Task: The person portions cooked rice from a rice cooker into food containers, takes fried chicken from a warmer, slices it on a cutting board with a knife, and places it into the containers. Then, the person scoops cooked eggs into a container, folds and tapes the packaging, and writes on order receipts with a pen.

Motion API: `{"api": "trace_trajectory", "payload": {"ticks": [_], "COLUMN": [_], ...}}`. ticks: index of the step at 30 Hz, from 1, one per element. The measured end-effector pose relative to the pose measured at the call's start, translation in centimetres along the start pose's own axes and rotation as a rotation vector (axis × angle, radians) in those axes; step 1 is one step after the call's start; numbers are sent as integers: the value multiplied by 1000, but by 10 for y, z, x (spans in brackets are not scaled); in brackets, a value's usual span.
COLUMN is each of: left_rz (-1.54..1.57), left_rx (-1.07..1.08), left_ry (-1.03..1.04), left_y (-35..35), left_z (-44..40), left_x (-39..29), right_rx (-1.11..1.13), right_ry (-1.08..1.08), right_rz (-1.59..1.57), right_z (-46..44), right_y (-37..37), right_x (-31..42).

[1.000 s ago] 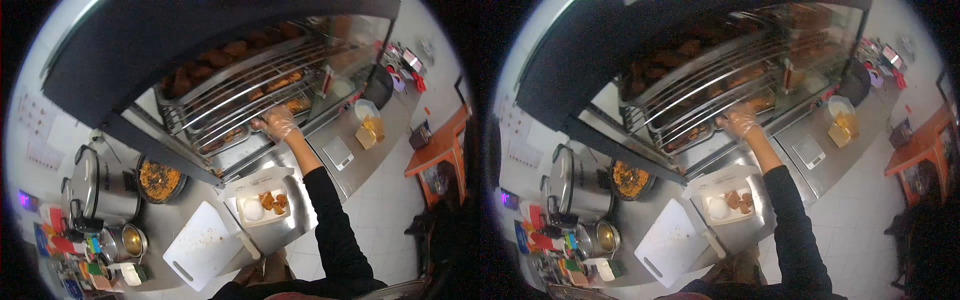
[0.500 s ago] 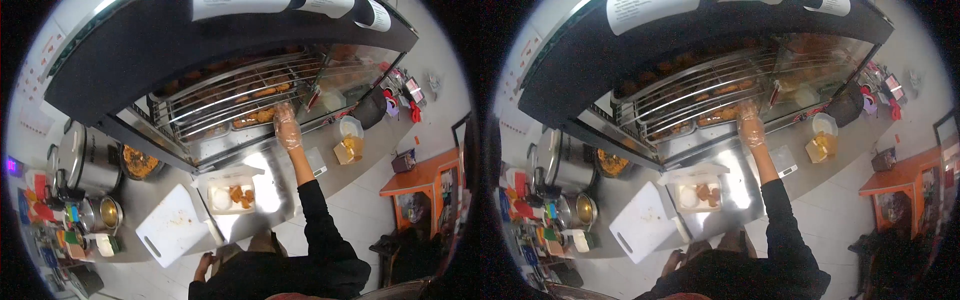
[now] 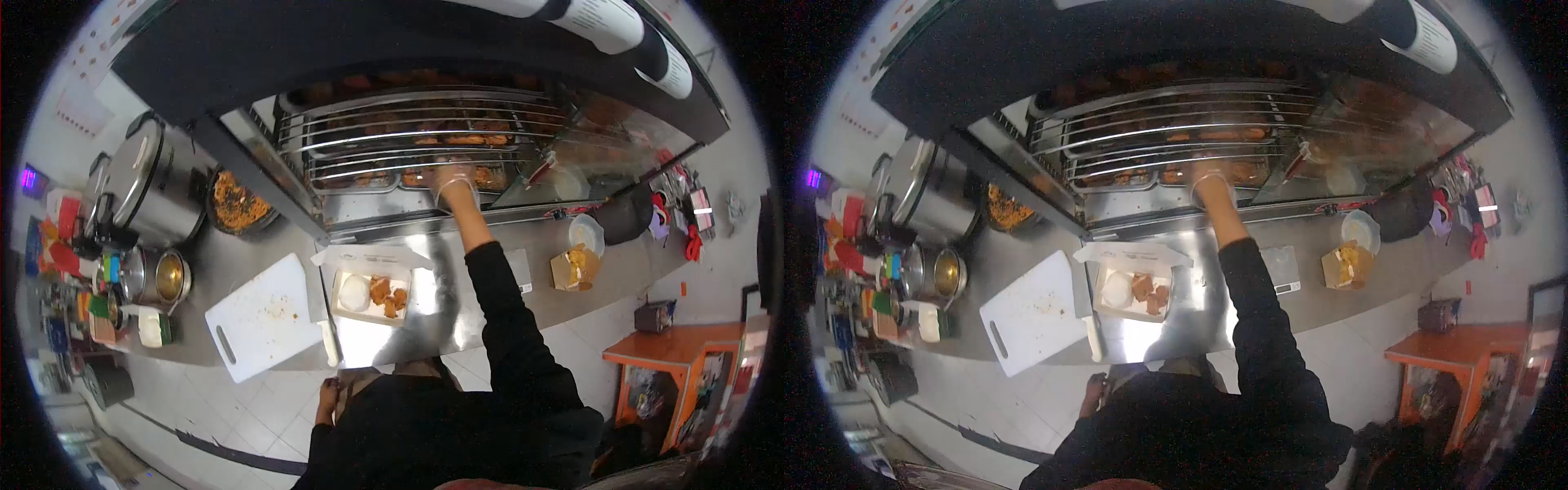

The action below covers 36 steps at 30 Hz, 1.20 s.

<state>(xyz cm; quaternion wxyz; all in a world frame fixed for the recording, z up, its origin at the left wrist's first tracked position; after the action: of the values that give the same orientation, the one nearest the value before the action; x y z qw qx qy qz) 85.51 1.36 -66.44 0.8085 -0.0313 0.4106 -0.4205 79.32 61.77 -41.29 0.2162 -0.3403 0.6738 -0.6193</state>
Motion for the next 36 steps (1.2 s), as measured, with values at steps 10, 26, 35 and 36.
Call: {"api": "trace_trajectory", "payload": {"ticks": [10,26,35,36], "left_rz": [371,291,388,386], "left_rx": [-97,-111,-171,-194], "left_ry": [-101,-44,-86,-96], "left_y": [17,21,12,14], "left_z": [7,-11,19,17], "left_x": [11,42,32,46], "right_rx": [133,309,919,987], "right_ry": [242,262,351,348], "right_rz": [-375,-2152,-1990,-2055], "right_z": [12,162,181,184], "right_y": [13,-44,-17,7], "right_x": [-1,72,174,190]}}
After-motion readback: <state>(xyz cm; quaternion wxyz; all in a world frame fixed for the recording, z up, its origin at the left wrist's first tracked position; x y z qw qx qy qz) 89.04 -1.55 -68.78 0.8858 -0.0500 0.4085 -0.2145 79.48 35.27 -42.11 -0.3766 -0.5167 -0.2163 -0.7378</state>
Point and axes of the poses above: each hand's wrist, its own z-axis away from the middle knuckle, its own y-axis out of the palm, x = y × z, the point moved 1 cm from there along -z, towards the middle knuckle, and after that the axes turned 1 degree about -x, right-handed, at the moved point
